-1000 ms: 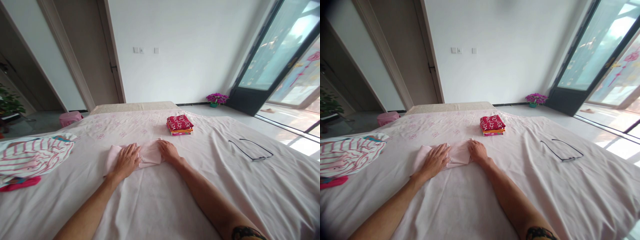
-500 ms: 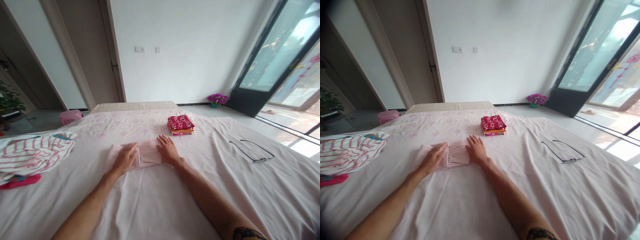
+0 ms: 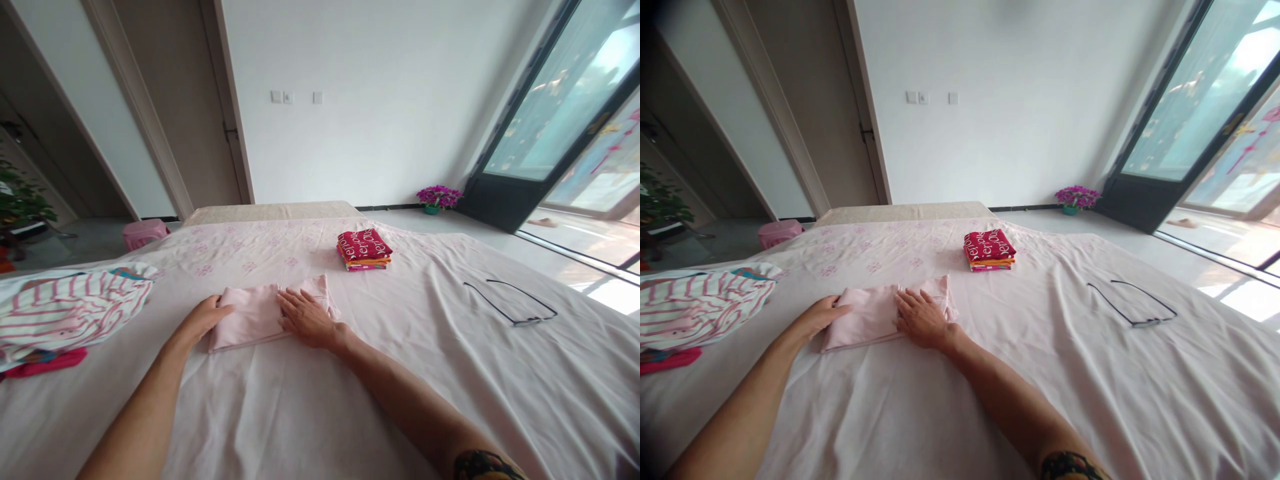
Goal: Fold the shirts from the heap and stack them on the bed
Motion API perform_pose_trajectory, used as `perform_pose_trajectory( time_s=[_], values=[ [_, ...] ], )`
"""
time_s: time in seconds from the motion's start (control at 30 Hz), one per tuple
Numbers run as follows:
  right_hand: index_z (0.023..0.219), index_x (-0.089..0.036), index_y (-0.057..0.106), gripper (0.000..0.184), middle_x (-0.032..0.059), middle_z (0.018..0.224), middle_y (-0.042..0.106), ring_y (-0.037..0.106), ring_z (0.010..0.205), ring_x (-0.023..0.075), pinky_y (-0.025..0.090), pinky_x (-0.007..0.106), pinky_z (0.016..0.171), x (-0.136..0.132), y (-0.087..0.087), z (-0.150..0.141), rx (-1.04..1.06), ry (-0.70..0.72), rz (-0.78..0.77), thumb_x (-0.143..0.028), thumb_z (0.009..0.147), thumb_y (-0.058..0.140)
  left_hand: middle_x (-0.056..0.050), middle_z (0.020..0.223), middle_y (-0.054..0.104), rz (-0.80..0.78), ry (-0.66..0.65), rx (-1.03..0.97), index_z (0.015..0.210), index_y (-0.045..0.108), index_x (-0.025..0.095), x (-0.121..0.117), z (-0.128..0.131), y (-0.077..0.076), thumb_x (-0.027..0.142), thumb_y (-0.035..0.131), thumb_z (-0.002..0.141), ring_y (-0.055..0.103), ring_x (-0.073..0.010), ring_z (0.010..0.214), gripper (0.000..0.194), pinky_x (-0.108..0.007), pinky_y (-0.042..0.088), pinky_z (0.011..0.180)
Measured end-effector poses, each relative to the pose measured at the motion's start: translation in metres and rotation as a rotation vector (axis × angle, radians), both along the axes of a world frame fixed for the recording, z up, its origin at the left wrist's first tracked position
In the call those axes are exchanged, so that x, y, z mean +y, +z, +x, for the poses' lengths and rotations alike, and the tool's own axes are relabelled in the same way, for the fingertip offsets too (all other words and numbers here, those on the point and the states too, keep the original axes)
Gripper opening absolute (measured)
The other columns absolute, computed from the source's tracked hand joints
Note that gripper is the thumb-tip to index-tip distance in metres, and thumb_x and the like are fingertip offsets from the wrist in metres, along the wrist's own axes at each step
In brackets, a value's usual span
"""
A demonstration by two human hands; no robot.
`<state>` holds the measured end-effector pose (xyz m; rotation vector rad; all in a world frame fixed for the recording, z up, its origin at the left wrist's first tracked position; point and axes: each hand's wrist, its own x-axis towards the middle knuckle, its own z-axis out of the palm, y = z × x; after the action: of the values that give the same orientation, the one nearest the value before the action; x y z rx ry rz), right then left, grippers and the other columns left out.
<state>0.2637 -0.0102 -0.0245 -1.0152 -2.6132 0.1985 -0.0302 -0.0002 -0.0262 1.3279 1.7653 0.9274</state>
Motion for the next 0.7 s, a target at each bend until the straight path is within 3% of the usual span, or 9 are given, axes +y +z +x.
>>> perform_pose_trajectory(
  time_s=[0.13, 0.3, 0.53, 0.7],
  values=[
    [0.147, -0.017, 0.041, 0.050, 0.0123, 0.149, 0.047, 0.038, 0.141, 0.0235, 0.024, 0.044, 0.118, 0.002, -0.009, -0.003, -0.010, 0.018, 0.012, -0.039, 0.102, 0.042, -0.007, 0.087, 0.075, -0.082, -0.092, -0.273, 0.097, 0.066, 0.015, -0.009, 0.008, 0.016, 0.041, 0.082, 0.054, 0.070, -0.0282, 0.086, 0.053, -0.033, 0.053, 0.071],
    [0.146, -0.016, 0.042, 0.051, 0.0115, 0.149, 0.048, 0.039, 0.140, 0.0237, 0.024, 0.044, 0.118, 0.003, -0.014, -0.003, 0.004, 0.004, 0.032, -0.042, 0.102, 0.040, -0.008, 0.094, 0.074, 0.070, -0.113, -0.441, 0.110, 0.063, 0.014, -0.013, 0.035, 0.040, 0.041, 0.079, 0.061, 0.069, -0.0253, 0.089, 0.059, -0.031, 0.053, 0.073],
    [0.141, -0.016, 0.048, 0.047, 0.0132, 0.144, 0.052, 0.043, 0.137, 0.0243, 0.028, 0.043, 0.116, 0.004, -0.015, -0.002, 0.029, -0.021, 0.064, -0.038, 0.100, 0.045, -0.004, 0.095, 0.068, 0.159, -0.116, -0.478, 0.124, 0.054, 0.016, -0.005, 0.099, 0.071, 0.036, 0.072, 0.065, 0.064, -0.0187, 0.080, 0.065, -0.026, 0.050, 0.065],
    [0.137, -0.020, 0.051, 0.047, 0.0115, 0.147, 0.048, 0.038, 0.139, 0.0278, 0.028, 0.049, 0.115, 0.008, -0.010, 0.009, 0.041, 0.008, 0.032, -0.040, 0.095, 0.054, -0.004, 0.094, 0.065, 0.190, -0.080, -0.367, 0.126, 0.051, 0.015, 0.010, 0.135, 0.069, 0.035, 0.067, 0.067, 0.063, -0.0179, 0.077, 0.064, -0.026, 0.050, 0.063]
  ],
)
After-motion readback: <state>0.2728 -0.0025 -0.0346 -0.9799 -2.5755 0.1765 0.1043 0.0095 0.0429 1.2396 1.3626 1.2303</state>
